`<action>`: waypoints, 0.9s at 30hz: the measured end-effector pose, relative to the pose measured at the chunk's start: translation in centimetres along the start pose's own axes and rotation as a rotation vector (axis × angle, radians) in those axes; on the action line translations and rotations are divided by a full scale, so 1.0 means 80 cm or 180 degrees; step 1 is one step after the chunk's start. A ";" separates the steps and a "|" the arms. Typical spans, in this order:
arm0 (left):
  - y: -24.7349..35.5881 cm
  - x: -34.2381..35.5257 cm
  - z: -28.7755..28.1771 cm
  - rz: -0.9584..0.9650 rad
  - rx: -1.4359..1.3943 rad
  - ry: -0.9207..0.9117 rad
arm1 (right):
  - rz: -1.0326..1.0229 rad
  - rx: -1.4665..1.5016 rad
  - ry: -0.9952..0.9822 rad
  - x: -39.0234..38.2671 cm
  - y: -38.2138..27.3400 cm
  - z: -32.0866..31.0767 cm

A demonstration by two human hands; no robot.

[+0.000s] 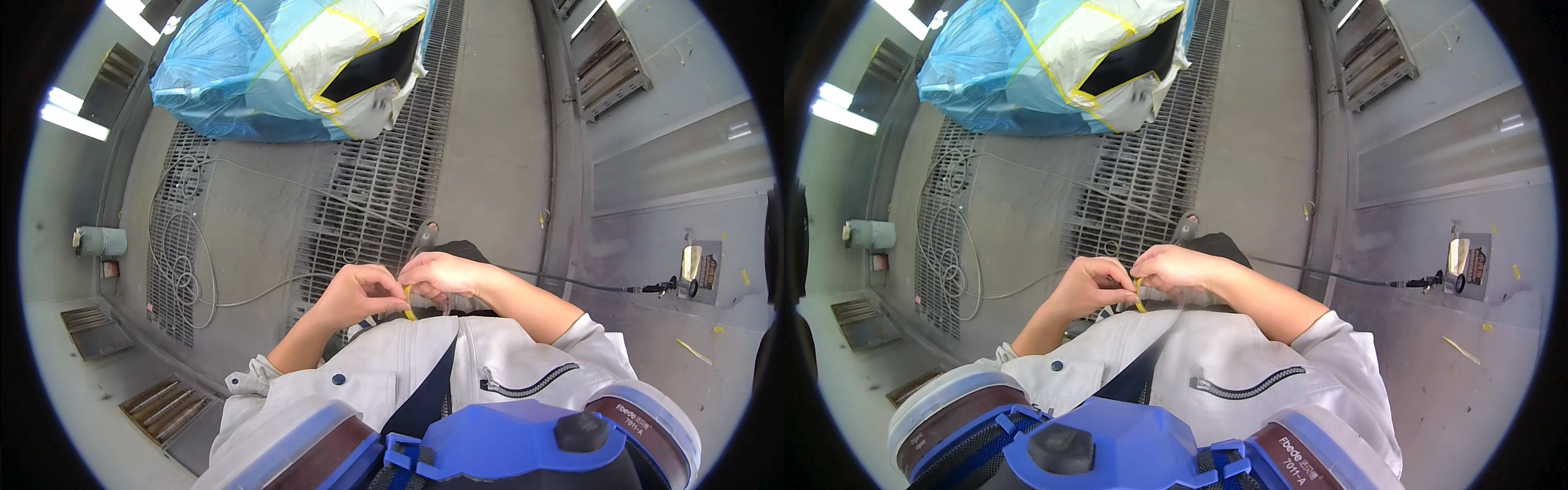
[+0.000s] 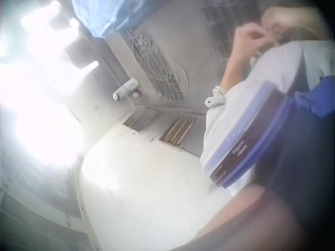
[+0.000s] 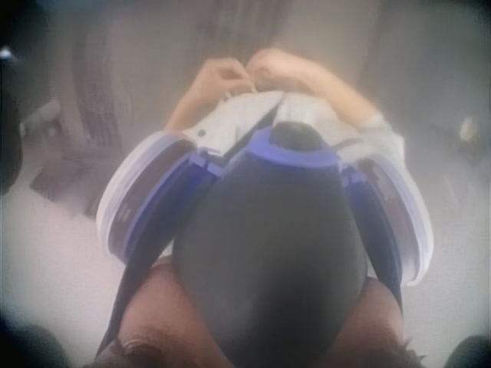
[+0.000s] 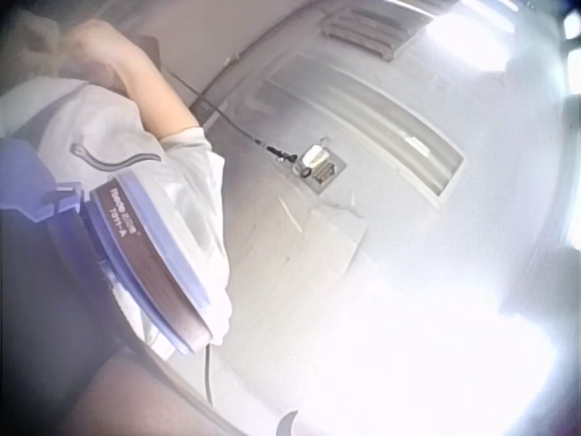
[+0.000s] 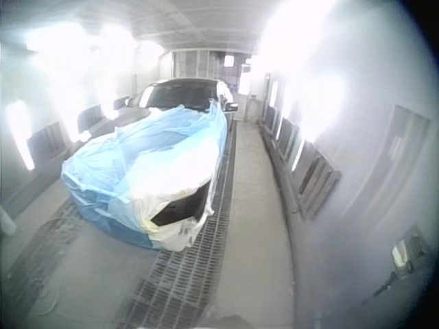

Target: The person prepares a paint gun with black paint, walks to a car in a paint booth, wipes the car's hood with a cloth, and applies a coat of black paint. The person then applies yellow masking tape to the edges of the hood.

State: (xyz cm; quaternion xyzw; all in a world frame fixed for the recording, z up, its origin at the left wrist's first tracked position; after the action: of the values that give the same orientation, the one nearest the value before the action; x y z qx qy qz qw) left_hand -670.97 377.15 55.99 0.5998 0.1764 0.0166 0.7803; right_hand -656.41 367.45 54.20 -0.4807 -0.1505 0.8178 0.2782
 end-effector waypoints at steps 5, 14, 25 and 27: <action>0.005 0.036 -0.004 -0.0139 0.0031 -0.0052 | -0.0058 0.0185 -0.0075 0.003 -0.009 -0.029; 0.030 0.172 -0.003 -0.0211 0.0421 -0.0223 | 0.0059 0.0091 -0.0293 0.007 -0.061 -0.156; 0.059 0.486 0.029 -0.0660 0.0019 0.0088 | 0.0317 0.0674 -0.0122 -0.056 -0.164 -0.454; 0.054 0.524 0.027 -0.0791 -0.0257 0.0036 | 0.0593 0.0637 -0.0166 -0.053 -0.178 -0.488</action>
State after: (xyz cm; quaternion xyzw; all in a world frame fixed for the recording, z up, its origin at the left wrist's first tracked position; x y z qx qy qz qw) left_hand -630.24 386.27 49.83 0.5413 0.2529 -0.0698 0.7989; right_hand -616.38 375.44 45.28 -0.4411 -0.0302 0.8632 0.2437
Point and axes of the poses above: each hand's wrist, its own x-axis towards the middle knuckle, its own z-axis out of the palm, y = z × x, the point moved 5 cm from there along x, towards the middle knuckle, and after that the axes turned 3 degrees about z, right-handed, at the moved point
